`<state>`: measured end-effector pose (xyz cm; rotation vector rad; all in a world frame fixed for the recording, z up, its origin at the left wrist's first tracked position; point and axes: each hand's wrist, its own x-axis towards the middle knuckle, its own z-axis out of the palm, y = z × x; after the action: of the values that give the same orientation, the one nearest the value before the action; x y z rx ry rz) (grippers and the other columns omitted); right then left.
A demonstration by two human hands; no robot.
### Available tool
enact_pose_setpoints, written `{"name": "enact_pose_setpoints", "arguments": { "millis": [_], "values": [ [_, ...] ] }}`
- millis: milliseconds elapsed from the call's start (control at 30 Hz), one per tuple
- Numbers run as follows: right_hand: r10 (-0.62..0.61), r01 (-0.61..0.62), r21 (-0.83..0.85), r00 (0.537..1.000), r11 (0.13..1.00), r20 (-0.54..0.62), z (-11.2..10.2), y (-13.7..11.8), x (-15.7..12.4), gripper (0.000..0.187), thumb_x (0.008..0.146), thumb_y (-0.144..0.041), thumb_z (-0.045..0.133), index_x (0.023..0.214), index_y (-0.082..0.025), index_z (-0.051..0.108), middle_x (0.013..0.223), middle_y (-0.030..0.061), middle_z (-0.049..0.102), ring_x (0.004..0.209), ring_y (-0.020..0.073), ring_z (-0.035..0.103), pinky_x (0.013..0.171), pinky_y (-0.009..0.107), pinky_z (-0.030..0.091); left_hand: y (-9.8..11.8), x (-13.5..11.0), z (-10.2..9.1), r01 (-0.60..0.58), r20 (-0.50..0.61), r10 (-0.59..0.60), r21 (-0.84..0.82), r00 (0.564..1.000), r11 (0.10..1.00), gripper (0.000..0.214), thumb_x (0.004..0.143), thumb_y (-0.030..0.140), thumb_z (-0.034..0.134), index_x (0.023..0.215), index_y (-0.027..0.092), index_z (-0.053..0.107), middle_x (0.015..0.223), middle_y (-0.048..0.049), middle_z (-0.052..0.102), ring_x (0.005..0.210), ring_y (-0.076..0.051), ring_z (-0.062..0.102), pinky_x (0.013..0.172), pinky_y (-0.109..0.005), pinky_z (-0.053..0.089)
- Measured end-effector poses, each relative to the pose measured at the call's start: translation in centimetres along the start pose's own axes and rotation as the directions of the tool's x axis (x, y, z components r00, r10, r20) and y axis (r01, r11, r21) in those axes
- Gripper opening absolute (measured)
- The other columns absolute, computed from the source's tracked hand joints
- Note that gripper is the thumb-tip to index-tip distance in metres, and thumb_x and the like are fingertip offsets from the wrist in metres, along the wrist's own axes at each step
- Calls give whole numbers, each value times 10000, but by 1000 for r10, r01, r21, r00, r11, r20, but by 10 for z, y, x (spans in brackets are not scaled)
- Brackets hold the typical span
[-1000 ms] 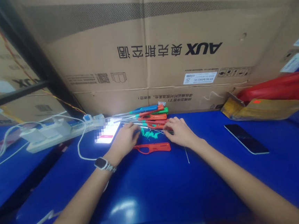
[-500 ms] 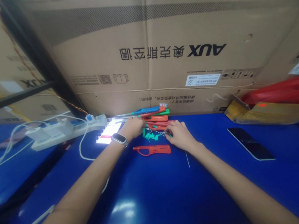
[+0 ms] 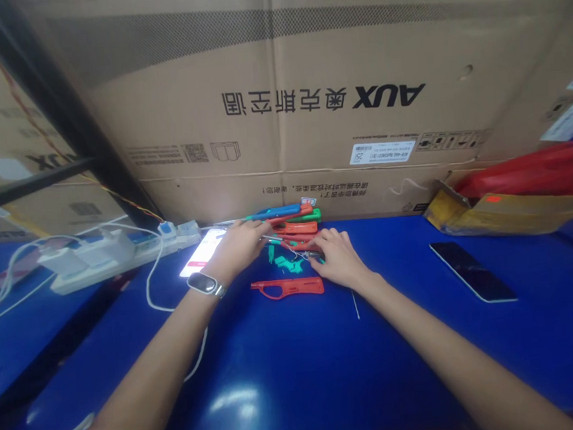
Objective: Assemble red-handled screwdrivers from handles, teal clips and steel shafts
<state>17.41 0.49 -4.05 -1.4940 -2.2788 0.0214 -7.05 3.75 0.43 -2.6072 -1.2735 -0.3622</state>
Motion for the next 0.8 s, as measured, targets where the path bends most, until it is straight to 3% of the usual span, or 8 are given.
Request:
{"name": "enact_pose_setpoints", "arguments": {
  "millis": [333, 600, 700, 800],
  "values": [
    [8, -8, 39, 1000, 999, -4, 5, -1, -1, 142, 853, -258, 647, 978, -207, 689, 1022, 79, 623, 1011, 256, 505, 824, 371, 318, 5, -16, -9, 73, -156, -85, -77, 984, 994, 160, 973, 235, 454, 1006, 209, 609, 1028, -68, 722, 928, -251, 666, 823, -376, 415],
    [14, -14, 6, 998, 1000, -55, 6, -4, 2, 72, 856, -230, 610, 887, -202, 668, 960, 79, 605, 960, 253, 491, 804, 370, 303, 10, -21, -5, 63, -290, -118, -191, 950, 980, 108, 963, 214, 512, 1012, 223, 608, 1014, -30, 727, 927, -219, 657, 837, -345, 412],
    [8, -8, -5, 998, 1000, -57, 4, -7, 1, 60, 825, -239, 606, 857, -196, 633, 956, 74, 607, 950, 249, 494, 799, 370, 299, 7, -25, -2, 66, -277, -130, -229, 952, 971, 117, 952, 219, 520, 1016, 217, 618, 1015, -31, 727, 904, -213, 662, 847, -349, 425],
    [-9, 7, -35, 998, 999, -61, 1, -10, 1, 35, 791, -213, 582, 819, -194, 576, 928, 66, 616, 912, 237, 495, 785, 371, 291, 3, -29, 0, 73, -193, -111, -196, 975, 978, 129, 927, 239, 545, 1009, 210, 640, 999, -36, 734, 863, -222, 670, 826, -361, 432]
  ]
}}
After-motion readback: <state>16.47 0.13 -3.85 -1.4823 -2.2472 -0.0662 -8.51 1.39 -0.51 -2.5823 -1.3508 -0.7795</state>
